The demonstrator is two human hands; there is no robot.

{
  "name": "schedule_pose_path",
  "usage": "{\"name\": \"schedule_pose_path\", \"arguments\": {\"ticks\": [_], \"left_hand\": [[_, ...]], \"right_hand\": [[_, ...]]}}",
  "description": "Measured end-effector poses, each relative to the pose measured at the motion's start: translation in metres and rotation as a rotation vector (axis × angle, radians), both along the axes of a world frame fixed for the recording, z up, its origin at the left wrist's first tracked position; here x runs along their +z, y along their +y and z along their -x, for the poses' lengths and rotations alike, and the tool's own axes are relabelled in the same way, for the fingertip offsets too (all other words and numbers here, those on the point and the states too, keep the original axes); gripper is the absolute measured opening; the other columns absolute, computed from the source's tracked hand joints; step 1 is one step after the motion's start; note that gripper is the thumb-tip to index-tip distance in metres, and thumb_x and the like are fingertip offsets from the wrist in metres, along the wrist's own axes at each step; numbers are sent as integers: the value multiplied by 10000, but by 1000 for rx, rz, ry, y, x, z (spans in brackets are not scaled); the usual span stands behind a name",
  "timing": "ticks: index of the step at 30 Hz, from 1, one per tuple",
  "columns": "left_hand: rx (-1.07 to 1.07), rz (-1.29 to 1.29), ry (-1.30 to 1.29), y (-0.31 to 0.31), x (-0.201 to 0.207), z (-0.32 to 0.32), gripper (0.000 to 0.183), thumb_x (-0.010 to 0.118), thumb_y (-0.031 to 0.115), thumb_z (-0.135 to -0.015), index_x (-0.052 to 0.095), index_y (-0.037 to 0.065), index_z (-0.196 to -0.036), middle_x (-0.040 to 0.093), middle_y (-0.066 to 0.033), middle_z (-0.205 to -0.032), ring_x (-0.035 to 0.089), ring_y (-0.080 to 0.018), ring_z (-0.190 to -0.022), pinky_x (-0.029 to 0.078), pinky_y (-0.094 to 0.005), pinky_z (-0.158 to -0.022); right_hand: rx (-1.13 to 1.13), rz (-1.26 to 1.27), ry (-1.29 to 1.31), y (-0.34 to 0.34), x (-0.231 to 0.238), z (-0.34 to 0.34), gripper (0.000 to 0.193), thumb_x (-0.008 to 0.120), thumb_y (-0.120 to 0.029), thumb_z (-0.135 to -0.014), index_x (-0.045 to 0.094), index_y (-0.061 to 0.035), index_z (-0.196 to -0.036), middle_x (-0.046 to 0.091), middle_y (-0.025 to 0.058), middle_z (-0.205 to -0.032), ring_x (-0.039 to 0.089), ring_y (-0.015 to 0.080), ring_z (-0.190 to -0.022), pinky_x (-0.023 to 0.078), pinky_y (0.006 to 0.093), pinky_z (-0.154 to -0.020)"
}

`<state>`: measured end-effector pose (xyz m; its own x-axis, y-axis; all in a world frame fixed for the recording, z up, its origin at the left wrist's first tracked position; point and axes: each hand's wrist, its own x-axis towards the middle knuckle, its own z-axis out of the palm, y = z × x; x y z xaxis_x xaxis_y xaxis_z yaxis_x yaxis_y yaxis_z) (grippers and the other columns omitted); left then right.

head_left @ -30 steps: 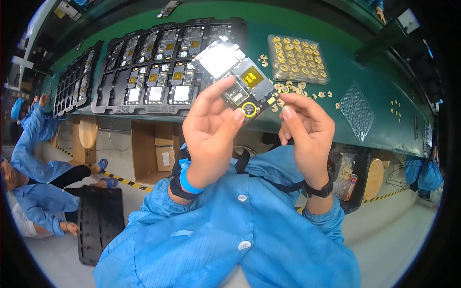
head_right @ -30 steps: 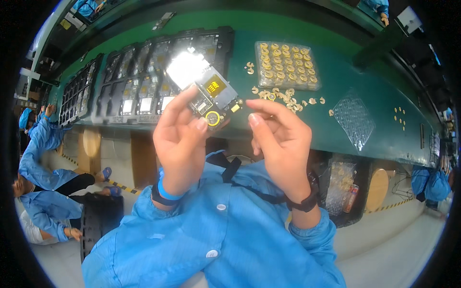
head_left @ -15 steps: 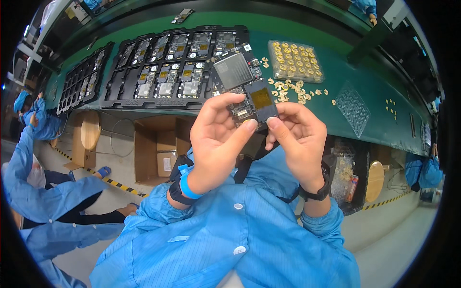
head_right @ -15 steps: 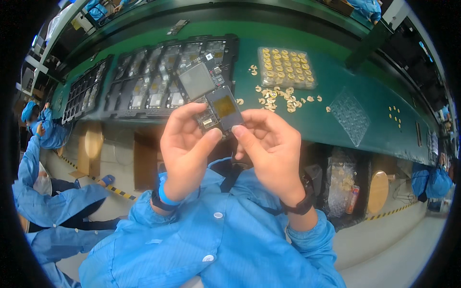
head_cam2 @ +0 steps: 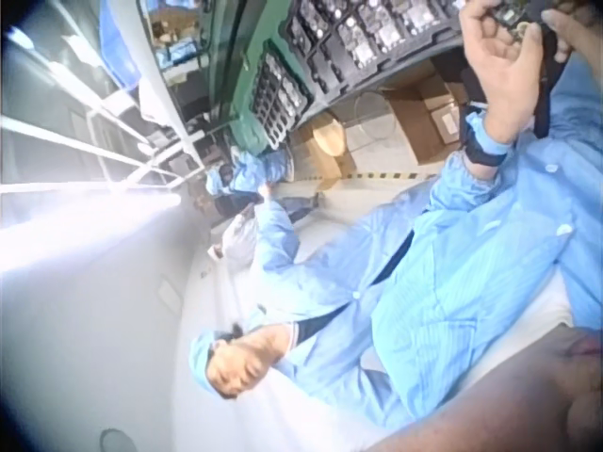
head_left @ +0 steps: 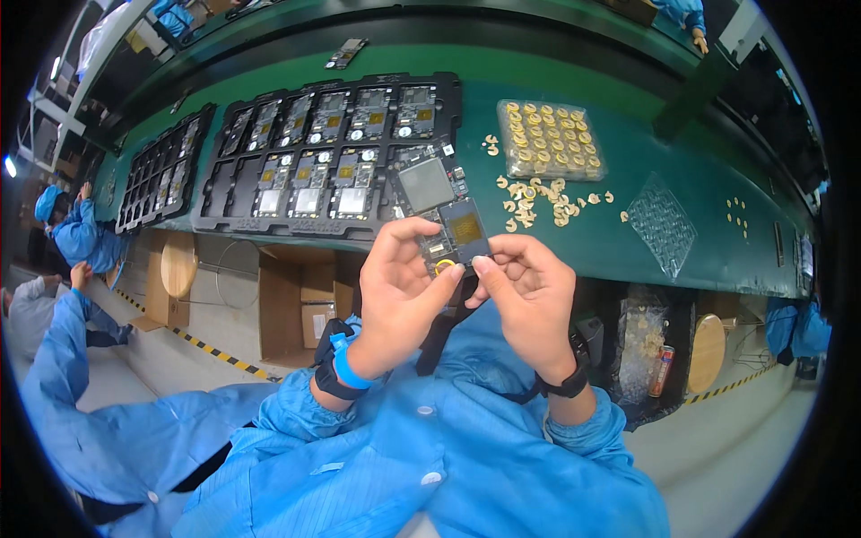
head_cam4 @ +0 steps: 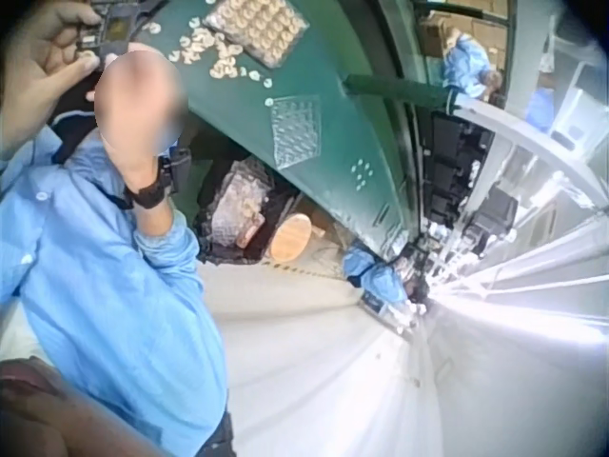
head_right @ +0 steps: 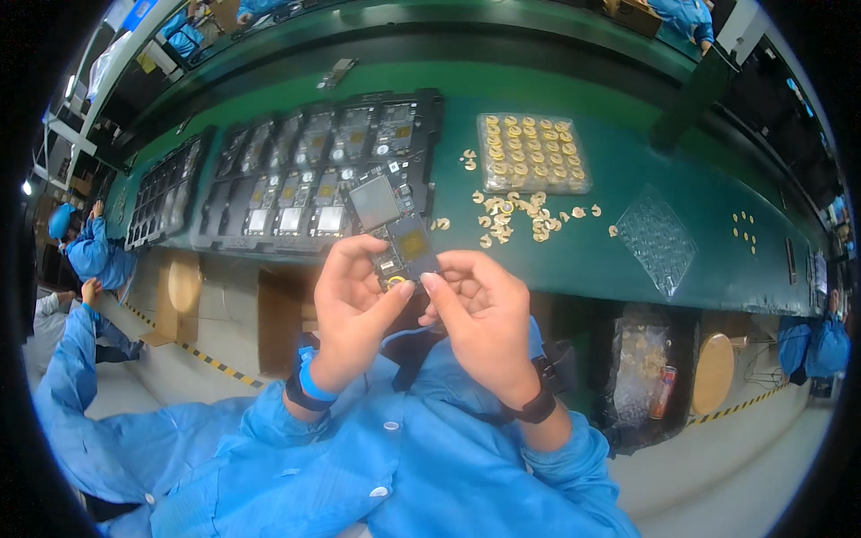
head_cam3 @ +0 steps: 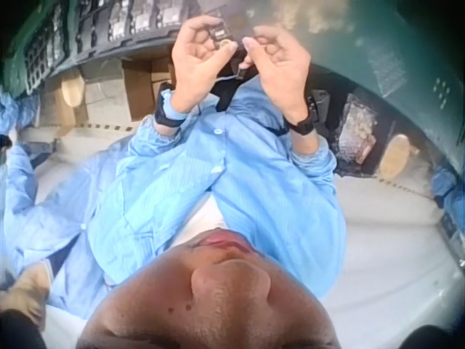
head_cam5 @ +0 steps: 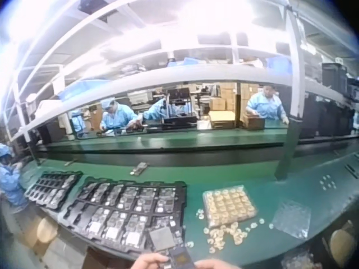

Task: Assembling electronic components onto circuit boards on a production line.

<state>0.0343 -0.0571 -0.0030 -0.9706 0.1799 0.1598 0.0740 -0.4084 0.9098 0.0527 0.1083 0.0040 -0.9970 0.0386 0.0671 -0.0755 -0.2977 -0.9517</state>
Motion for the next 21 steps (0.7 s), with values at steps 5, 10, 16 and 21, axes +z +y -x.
{"name": "schedule_pose_path", "arguments": {"ticks": [5,10,16,21], "left_hand": [[-174,-62,-70,15,10,45,710,677,-136,-924,376,-9,-1554,547,-184,-1479,578,-282,-1357,516,-405,-1110],[-183,483,137,18,44,118,539,724,21,-951,570,-1,-1467,574,-163,-1509,592,-296,-1348,518,-431,-1100],[-89,741,261,82,15,228,310,705,59,-948,698,-51,-1238,749,-162,-1142,721,-250,-1093,586,-361,-926],[59,612,215,100,-27,275,195,677,23,-916,732,-87,-1068,784,-192,-978,767,-237,-852,611,-346,-808]], "right_hand": [[-56,-155,-50,57,13,62,188,731,-58,-987,682,70,-1115,704,59,-825,674,118,-662,590,274,-623],[-179,-357,-34,181,23,235,185,732,-95,-982,714,43,-1104,706,38,-880,622,93,-719,523,250,-648],[-269,-577,-365,268,-42,384,86,758,-50,-941,737,27,-974,707,60,-807,653,124,-683,521,259,-584],[-773,-1690,368,274,-70,368,186,791,-119,-903,751,40,-990,726,171,-902,697,264,-778,567,371,-718]]}}
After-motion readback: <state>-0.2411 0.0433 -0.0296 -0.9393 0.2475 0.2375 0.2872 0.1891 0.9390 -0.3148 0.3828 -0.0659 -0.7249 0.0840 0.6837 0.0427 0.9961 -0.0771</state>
